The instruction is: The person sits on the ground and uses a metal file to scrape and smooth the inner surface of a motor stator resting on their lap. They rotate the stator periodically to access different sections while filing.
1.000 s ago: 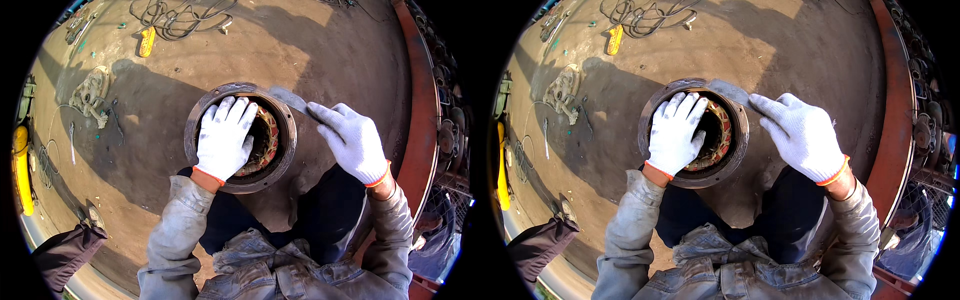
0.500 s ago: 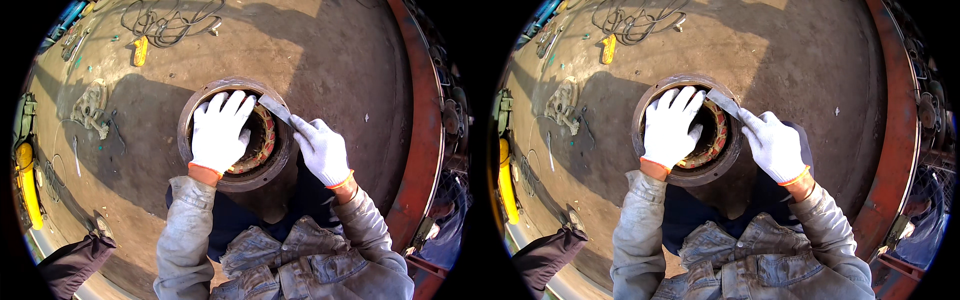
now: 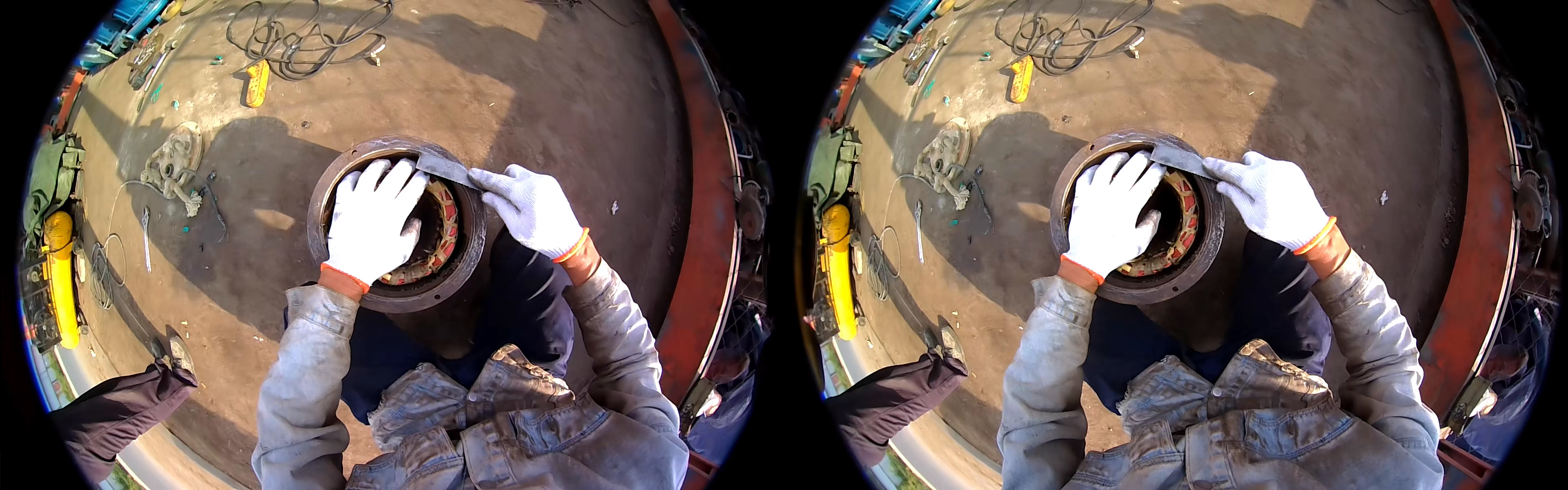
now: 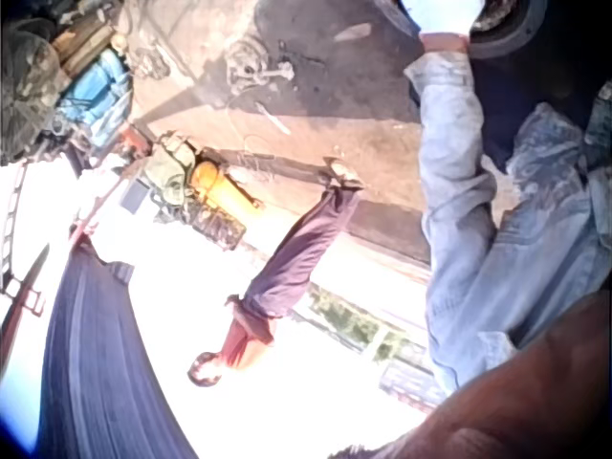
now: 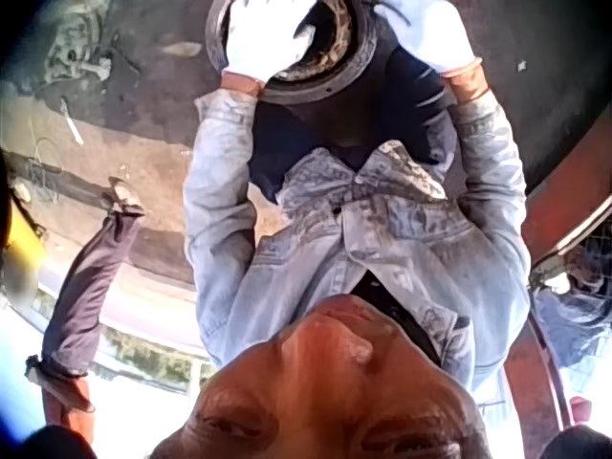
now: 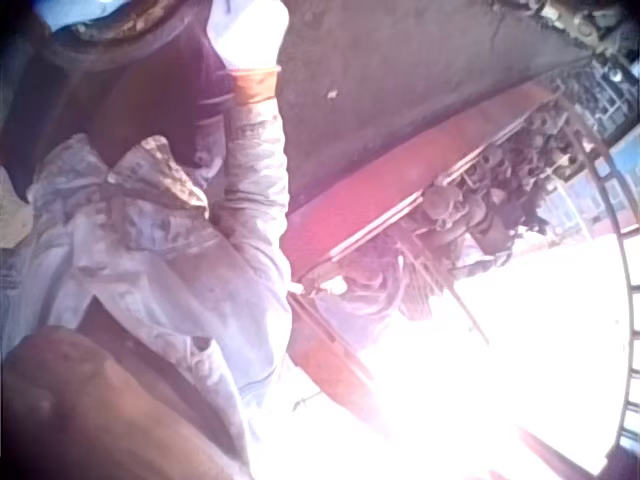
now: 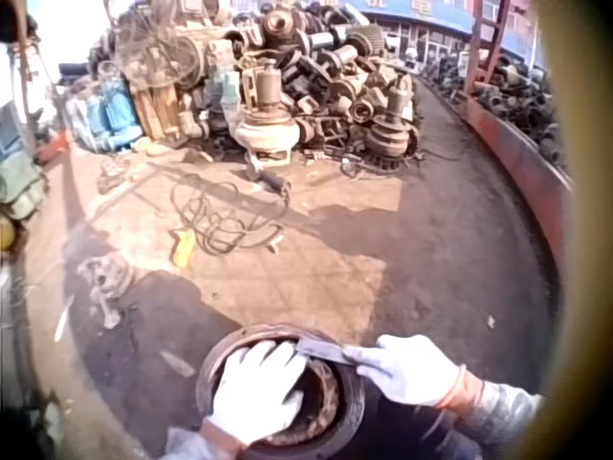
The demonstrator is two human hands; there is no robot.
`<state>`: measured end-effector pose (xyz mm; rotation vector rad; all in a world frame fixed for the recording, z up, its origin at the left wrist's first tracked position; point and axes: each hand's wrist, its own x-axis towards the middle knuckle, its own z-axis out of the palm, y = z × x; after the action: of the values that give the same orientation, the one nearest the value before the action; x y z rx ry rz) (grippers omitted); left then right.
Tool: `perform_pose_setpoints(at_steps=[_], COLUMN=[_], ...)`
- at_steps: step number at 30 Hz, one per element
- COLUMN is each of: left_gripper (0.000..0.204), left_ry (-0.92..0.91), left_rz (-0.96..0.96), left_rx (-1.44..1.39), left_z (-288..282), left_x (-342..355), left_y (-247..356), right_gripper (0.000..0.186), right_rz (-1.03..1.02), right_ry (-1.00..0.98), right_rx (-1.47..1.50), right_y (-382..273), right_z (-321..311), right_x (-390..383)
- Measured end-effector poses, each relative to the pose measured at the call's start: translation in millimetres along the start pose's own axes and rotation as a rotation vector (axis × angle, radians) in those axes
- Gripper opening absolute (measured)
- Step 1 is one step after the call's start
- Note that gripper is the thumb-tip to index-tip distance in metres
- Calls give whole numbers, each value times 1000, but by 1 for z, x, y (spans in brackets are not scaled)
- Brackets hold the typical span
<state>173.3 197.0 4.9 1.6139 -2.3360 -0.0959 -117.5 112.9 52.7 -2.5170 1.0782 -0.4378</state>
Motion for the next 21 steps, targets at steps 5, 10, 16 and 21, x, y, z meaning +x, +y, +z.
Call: perform_pose_setpoints(at_steps=[5,10,16,21], left_gripper=[63,62,65,63], left_ry=[31,47,27,36], left_rz=[-2,-11,-6,-16], left_rx=[14,-33,-49,-32], left_z=[-6,-3,-4,-6], left_x=[9,-1,2,7], left_y=[10,-1,5,6], right_gripper=[35,39,38,37], right_rz=[-62,-102,-294,-253], right_ry=[55,-26,-83,-165], right_rx=[-59,-72,-39,-24], right_y=[-7,0,16,32], right_z=[16,2,9,-11], right_x=[20,21,65,66])
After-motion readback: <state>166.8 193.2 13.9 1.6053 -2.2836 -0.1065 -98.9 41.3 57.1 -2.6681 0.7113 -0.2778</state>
